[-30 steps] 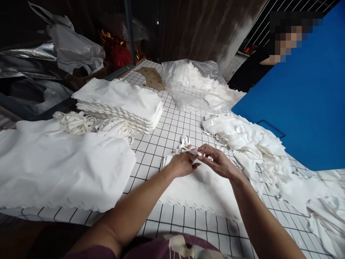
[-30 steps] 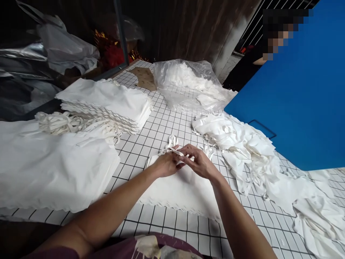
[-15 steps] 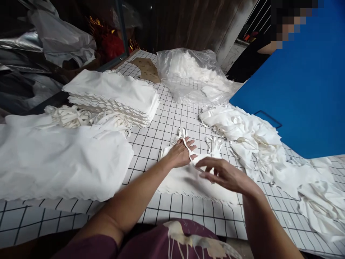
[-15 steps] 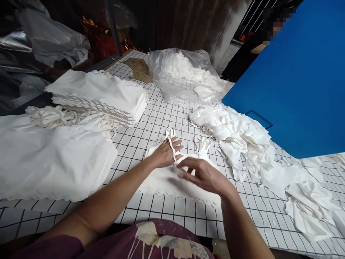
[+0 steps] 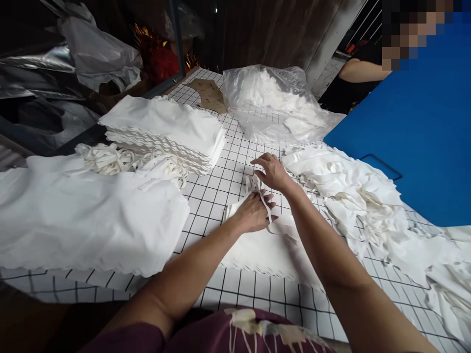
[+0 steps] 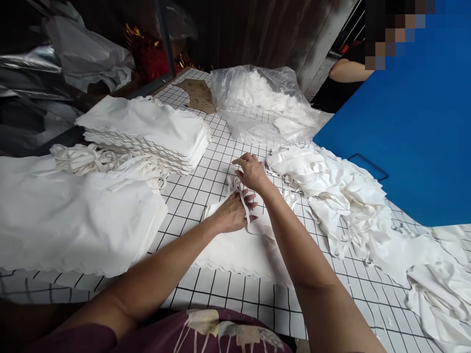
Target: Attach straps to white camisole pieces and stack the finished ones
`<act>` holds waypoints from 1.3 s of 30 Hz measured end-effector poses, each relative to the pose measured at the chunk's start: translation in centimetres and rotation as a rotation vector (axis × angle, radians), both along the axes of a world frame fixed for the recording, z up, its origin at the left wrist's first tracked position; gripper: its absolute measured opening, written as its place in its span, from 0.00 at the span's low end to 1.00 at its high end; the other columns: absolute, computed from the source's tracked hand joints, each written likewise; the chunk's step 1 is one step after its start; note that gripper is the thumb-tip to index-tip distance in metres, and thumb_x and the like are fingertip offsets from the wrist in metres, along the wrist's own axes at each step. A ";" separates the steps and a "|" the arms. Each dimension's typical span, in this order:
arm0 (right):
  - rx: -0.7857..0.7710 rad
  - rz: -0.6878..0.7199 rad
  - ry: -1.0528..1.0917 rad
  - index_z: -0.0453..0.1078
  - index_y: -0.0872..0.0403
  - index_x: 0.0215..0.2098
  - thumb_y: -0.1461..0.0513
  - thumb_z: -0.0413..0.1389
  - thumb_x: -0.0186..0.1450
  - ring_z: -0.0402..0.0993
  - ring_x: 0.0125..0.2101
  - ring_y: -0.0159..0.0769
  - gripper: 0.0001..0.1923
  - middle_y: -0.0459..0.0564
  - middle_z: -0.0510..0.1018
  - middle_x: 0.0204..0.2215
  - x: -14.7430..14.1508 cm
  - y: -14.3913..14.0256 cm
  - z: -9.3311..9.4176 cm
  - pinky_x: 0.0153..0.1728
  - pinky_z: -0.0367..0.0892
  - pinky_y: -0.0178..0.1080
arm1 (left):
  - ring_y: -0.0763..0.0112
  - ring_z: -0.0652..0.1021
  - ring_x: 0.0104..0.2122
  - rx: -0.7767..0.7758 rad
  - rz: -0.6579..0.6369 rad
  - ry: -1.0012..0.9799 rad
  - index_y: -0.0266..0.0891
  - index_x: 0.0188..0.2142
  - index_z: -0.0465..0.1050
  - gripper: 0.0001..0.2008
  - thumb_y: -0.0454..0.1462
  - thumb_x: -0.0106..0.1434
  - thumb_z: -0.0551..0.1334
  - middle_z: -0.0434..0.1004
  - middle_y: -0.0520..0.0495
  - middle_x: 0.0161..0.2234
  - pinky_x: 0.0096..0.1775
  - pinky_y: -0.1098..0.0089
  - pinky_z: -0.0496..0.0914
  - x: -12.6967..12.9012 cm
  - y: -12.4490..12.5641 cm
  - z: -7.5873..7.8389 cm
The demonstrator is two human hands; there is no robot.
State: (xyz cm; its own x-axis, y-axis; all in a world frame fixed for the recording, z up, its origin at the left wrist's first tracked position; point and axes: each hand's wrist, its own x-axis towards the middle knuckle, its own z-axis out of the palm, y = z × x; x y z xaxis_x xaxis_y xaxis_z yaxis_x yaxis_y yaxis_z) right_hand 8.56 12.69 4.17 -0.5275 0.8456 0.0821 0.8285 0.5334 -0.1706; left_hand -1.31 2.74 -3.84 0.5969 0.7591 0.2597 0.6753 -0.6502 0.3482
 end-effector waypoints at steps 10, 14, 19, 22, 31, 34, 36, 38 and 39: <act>-0.235 0.040 -0.020 0.72 0.52 0.47 0.68 0.56 0.61 0.72 0.42 0.43 0.16 0.49 0.80 0.35 -1.1 -1.0 -2.0 0.45 0.60 0.45 | 0.54 0.74 0.52 -0.006 0.022 -0.045 0.36 0.48 0.75 0.18 0.45 0.69 0.56 0.80 0.39 0.43 0.60 0.52 0.58 -0.1 -0.4 0.5; -0.223 -0.009 0.033 0.71 0.53 0.48 0.69 0.56 0.59 0.74 0.37 0.39 0.19 0.47 0.81 0.34 -1.8 0.7 -3.0 0.44 0.59 0.44 | 0.54 0.73 0.53 0.021 0.016 -0.023 0.35 0.49 0.75 0.17 0.43 0.68 0.56 0.78 0.38 0.49 0.61 0.54 0.58 -0.2 -0.5 0.8; -0.115 -0.177 0.167 0.72 0.56 0.45 0.68 0.53 0.62 0.73 0.38 0.39 0.14 0.53 0.80 0.39 -1.3 2.7 -3.5 0.41 0.62 0.41 | 0.55 0.67 0.61 0.023 -0.012 -0.003 0.37 0.54 0.73 0.19 0.43 0.67 0.57 0.72 0.40 0.58 0.63 0.56 0.56 -0.3 -0.3 0.6; -0.111 -0.236 0.334 0.72 0.57 0.41 0.64 0.54 0.62 0.71 0.33 0.36 0.10 0.53 0.78 0.36 0.9 1.9 -2.9 0.37 0.63 0.38 | 0.54 0.67 0.61 -0.008 -0.010 -0.014 0.36 0.56 0.71 0.21 0.44 0.69 0.55 0.70 0.39 0.60 0.63 0.55 0.57 -0.3 -0.2 0.7; -0.709 -0.331 0.532 0.69 0.55 0.28 0.38 0.56 0.60 0.67 0.26 0.34 0.28 0.48 0.73 0.24 8.2 -6.6 -1.2 0.27 0.59 0.36 | 0.52 0.59 0.67 -0.152 0.034 -0.115 0.29 0.66 0.54 0.31 0.41 0.68 0.55 0.64 0.32 0.64 0.65 0.53 0.55 -0.2 -0.3 1.1; -0.737 -0.334 0.538 0.67 0.54 0.25 0.36 0.58 0.57 0.64 0.25 0.32 0.30 0.46 0.70 0.21 7.4 -7.6 -1.9 0.26 0.58 0.36 | 0.50 0.56 0.68 -0.184 0.030 -0.117 0.25 0.68 0.47 0.37 0.38 0.65 0.58 0.58 0.28 0.66 0.66 0.51 0.53 -0.2 -0.2 1.0; -0.793 -0.291 0.592 0.67 0.55 0.25 0.37 0.57 0.58 0.63 0.24 0.32 0.30 0.46 0.69 0.21 6.8 -8.0 -2.2 0.27 0.57 0.36 | 0.48 0.55 0.69 -0.199 0.017 -0.131 0.24 0.68 0.45 0.41 0.38 0.62 0.62 0.57 0.26 0.66 0.67 0.50 0.52 -0.3 -0.1 1.0; -0.846 -0.244 0.663 0.68 0.55 0.26 0.37 0.55 0.60 0.63 0.24 0.31 0.29 0.45 0.69 0.22 6.5 -8.4 -2.4 0.27 0.58 0.36 | 0.47 0.56 0.68 -0.201 0.007 -0.160 0.25 0.68 0.45 0.44 0.39 0.60 0.64 0.57 0.26 0.66 0.67 0.51 0.53 -0.4 0.0 0.9; -0.861 -0.226 0.691 0.68 0.55 0.27 0.37 0.55 0.61 0.62 0.24 0.31 0.29 0.45 0.69 0.22 6.5 -8.7 -2.4 0.27 0.57 0.36 | 0.47 0.56 0.68 -0.204 0.003 -0.173 0.26 0.68 0.45 0.44 0.39 0.60 0.64 0.58 0.26 0.66 0.66 0.51 0.54 -0.4 0.0 0.9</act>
